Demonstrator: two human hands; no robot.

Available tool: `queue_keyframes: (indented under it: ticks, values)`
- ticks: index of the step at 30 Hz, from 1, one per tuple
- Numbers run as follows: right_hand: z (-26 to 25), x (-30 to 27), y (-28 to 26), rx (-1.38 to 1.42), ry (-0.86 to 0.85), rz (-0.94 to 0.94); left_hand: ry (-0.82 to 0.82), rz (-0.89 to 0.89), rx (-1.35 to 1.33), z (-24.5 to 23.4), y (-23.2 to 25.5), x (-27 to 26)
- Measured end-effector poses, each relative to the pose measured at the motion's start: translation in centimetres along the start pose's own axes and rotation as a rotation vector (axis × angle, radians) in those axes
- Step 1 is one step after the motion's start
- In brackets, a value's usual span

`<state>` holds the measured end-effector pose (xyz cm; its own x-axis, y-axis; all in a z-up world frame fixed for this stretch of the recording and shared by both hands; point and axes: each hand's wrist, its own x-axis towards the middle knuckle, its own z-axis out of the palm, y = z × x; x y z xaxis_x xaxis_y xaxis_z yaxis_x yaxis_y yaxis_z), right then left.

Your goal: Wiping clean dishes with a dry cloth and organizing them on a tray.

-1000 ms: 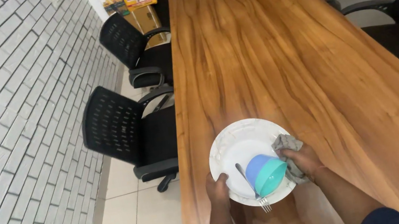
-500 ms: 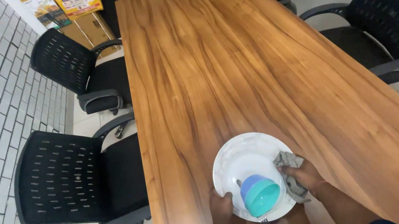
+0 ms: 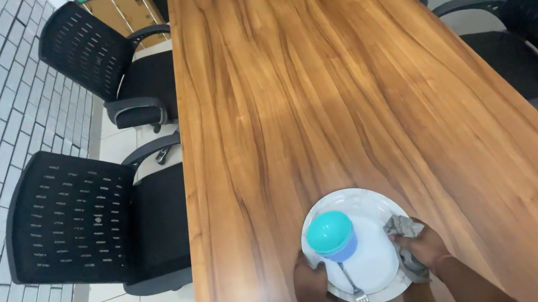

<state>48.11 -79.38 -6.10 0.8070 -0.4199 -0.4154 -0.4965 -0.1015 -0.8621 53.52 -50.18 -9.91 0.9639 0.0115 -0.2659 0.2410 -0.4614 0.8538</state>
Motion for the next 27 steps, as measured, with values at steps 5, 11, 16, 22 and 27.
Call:
queue_keyframes:
  ticks: [5,11,16,22,27]
  values:
    - [-0.5,1.5,1.1,-0.024,-0.012,-0.002,0.083,-0.046,0.191,1.6,-0.4,0.1]
    - [-1.3,2.0,-0.5,-0.330,0.021,-0.089,0.107,-0.268,0.339,0.5,5.6,-2.9]
    - [-2.1,5.2,1.7,-0.441,-0.049,-0.144,0.128,-0.376,0.376,1.7,6.8,-2.8]
    - [-2.8,3.4,-2.6,-0.430,0.063,-0.244,0.487,-0.169,0.171,4.3,8.0,-2.1]
    - [-3.2,3.8,-3.2,-0.467,-0.070,-0.082,0.141,-0.213,0.176,6.4,9.9,-1.4]
